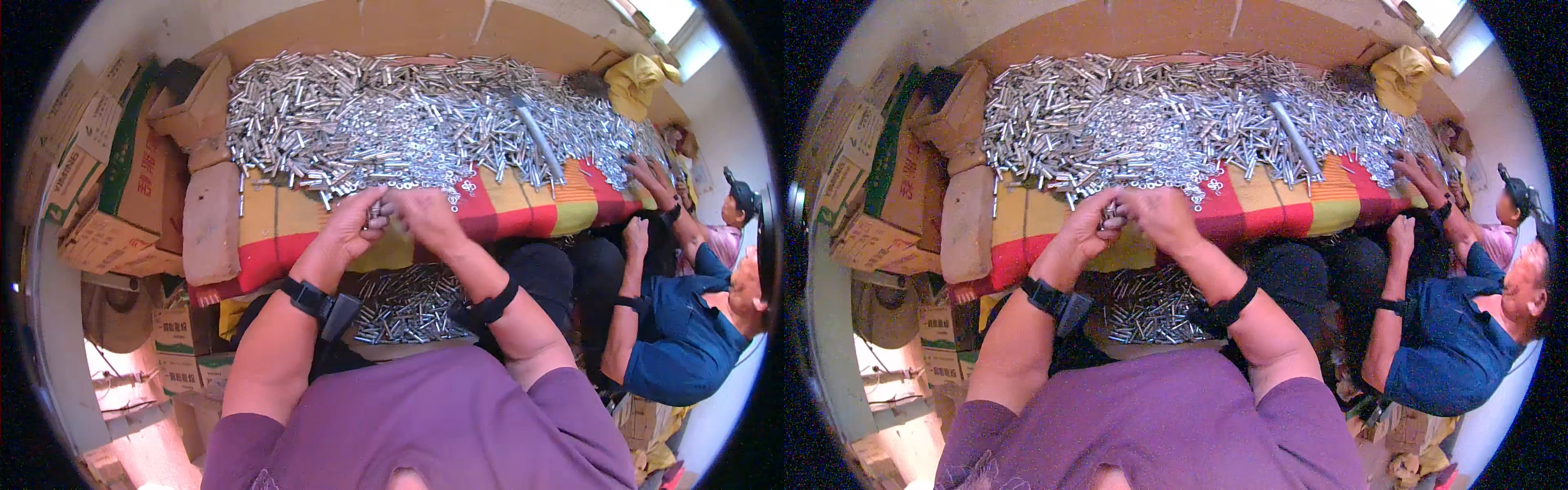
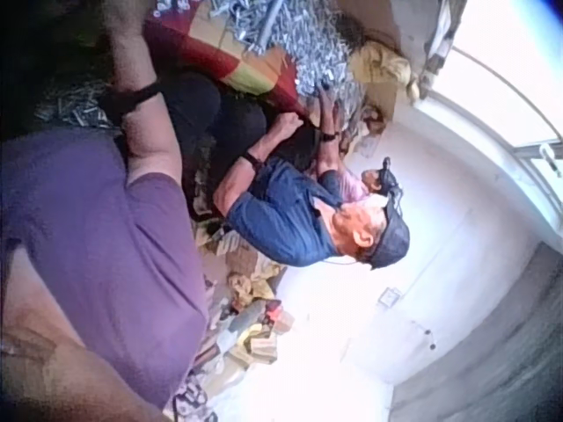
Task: Assembling bolts by sliding washers and other components onto them.
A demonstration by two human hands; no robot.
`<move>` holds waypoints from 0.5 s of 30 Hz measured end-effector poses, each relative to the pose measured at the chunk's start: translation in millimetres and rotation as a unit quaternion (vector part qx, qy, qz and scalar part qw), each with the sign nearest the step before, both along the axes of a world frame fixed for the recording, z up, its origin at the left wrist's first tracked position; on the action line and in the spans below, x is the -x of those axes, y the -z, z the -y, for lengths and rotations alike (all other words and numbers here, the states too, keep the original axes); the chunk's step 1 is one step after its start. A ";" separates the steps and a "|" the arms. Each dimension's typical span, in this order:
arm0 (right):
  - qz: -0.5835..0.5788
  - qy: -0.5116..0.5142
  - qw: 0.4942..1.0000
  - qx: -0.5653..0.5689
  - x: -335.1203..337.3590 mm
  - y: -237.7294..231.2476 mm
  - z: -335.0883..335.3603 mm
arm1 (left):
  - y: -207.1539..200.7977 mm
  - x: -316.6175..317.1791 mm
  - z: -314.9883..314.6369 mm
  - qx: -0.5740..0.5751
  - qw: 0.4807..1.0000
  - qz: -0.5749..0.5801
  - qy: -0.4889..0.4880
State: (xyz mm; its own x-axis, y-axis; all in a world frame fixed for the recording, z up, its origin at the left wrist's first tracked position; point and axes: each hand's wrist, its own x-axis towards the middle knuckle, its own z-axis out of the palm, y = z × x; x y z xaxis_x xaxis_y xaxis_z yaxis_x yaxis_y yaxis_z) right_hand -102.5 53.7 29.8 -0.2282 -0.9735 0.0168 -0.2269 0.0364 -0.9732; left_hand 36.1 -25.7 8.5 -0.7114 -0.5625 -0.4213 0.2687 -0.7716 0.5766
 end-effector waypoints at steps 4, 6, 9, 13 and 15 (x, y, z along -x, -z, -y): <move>-0.460 0.279 0.842 -0.030 101.0 -8.4 11.7 | 2.5 4.5 19.6 0.083 0.995 0.049 -0.030; -0.513 0.326 0.785 -0.122 144.0 -2.9 4.0 | 15.8 10.1 34.6 0.265 0.951 0.138 -0.078; -0.506 0.307 0.787 -0.176 209.3 34.9 -2.2 | 15.5 29.9 44.5 0.622 0.671 0.391 -0.100; -0.458 0.239 0.832 -0.203 202.8 33.7 1.9 | 22.8 32.7 43.6 0.664 0.585 0.463 -0.049; -0.471 0.233 0.837 -0.153 163.6 19.7 -2.2 | 14.8 26.7 38.5 0.665 0.570 0.481 -0.049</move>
